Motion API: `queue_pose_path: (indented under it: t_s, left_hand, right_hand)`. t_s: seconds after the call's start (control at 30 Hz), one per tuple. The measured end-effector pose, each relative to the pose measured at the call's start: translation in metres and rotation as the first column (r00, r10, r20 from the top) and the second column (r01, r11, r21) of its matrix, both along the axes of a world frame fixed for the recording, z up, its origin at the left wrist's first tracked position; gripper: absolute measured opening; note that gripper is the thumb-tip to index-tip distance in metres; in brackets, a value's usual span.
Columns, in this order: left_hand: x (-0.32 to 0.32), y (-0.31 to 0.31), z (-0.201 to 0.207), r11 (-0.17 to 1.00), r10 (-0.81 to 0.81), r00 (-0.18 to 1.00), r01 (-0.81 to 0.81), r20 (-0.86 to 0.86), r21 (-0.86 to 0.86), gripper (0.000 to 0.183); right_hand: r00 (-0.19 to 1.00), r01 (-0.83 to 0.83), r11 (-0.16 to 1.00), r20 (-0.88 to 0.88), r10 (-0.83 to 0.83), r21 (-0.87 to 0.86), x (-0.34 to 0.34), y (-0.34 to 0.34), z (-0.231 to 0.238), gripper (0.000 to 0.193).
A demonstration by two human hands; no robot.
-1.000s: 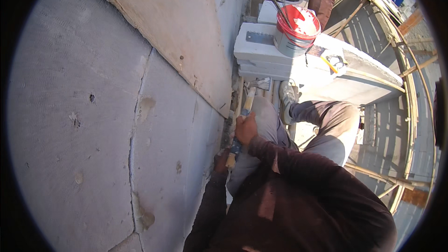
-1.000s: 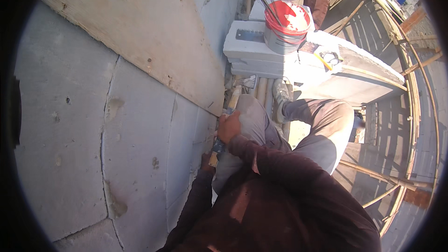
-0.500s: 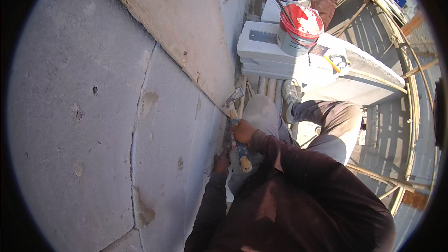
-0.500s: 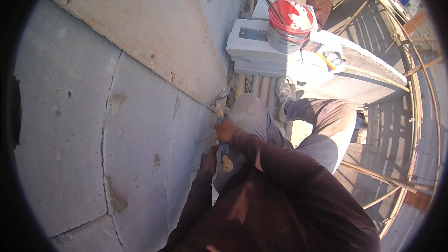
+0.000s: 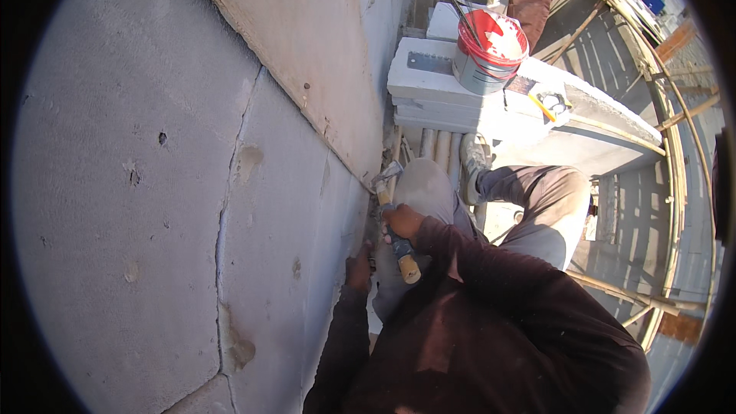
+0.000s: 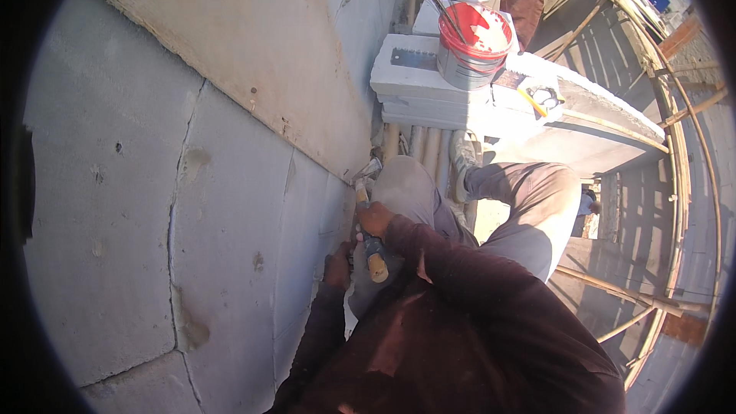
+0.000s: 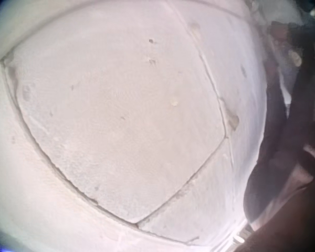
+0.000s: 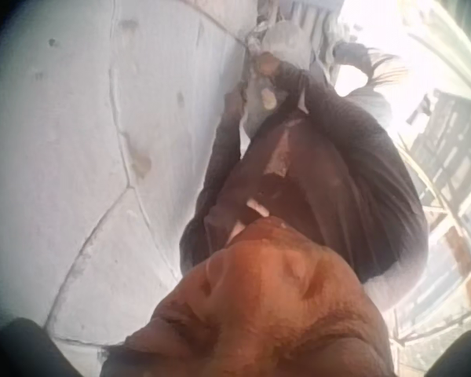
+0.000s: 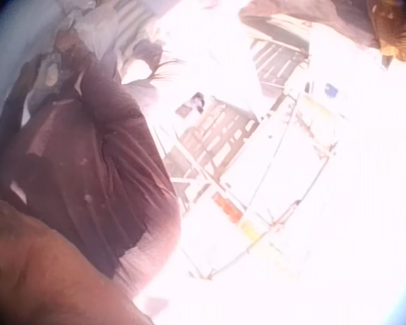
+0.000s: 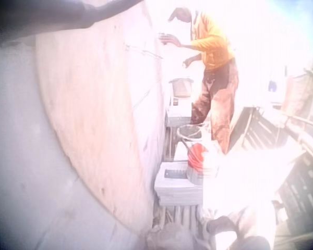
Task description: The person positions a rectangular wooden board against a curved concrete wall and secures it using a hammer and nails. The person repeatedly retrieves nails from a red bucket and hammers them into the board to fasten it to the wall structure.
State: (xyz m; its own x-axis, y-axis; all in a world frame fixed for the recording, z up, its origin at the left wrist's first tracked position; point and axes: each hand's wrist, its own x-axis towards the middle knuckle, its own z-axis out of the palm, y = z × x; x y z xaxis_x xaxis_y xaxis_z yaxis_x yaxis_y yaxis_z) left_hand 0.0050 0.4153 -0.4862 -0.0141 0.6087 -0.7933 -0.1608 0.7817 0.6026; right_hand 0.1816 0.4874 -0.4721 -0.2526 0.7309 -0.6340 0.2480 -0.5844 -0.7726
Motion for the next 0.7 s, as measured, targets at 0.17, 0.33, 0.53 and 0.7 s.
queue_pose_path:
  t_s: [0.17, 0.33, 0.53, 0.7]
  left_hand:
    - [-0.002, -0.009, 0.004, 0.999, 0.027, 1.000, -0.027, 0.006, -0.039, 0.028]
    - [0.014, -0.004, 0.016, 0.997, -0.061, 0.996, 0.057, -0.061, -0.057, 0.031]
    - [-0.008, -0.016, -0.016, 0.998, -0.033, 0.996, 0.028, -0.085, -0.055, 0.032]
    - [0.012, -0.009, 0.000, 0.998, -0.039, 0.999, 0.038, 0.018, 0.051, 0.033]
  right_hand:
    - [0.731, 0.667, 0.738, -0.098, -0.675, -0.107, 0.009, 0.020, 0.093, 0.029]
    - [0.926, -0.161, 0.835, 0.374, -0.057, 0.526, 0.012, 0.014, -0.002, 0.027]
    - [0.741, 0.669, 0.742, -0.052, -0.670, -0.030, -0.005, 0.021, 0.090, 0.028]
    - [0.989, 0.142, 0.985, -0.016, -0.144, -0.103, -0.004, 0.019, 0.019, 0.028]
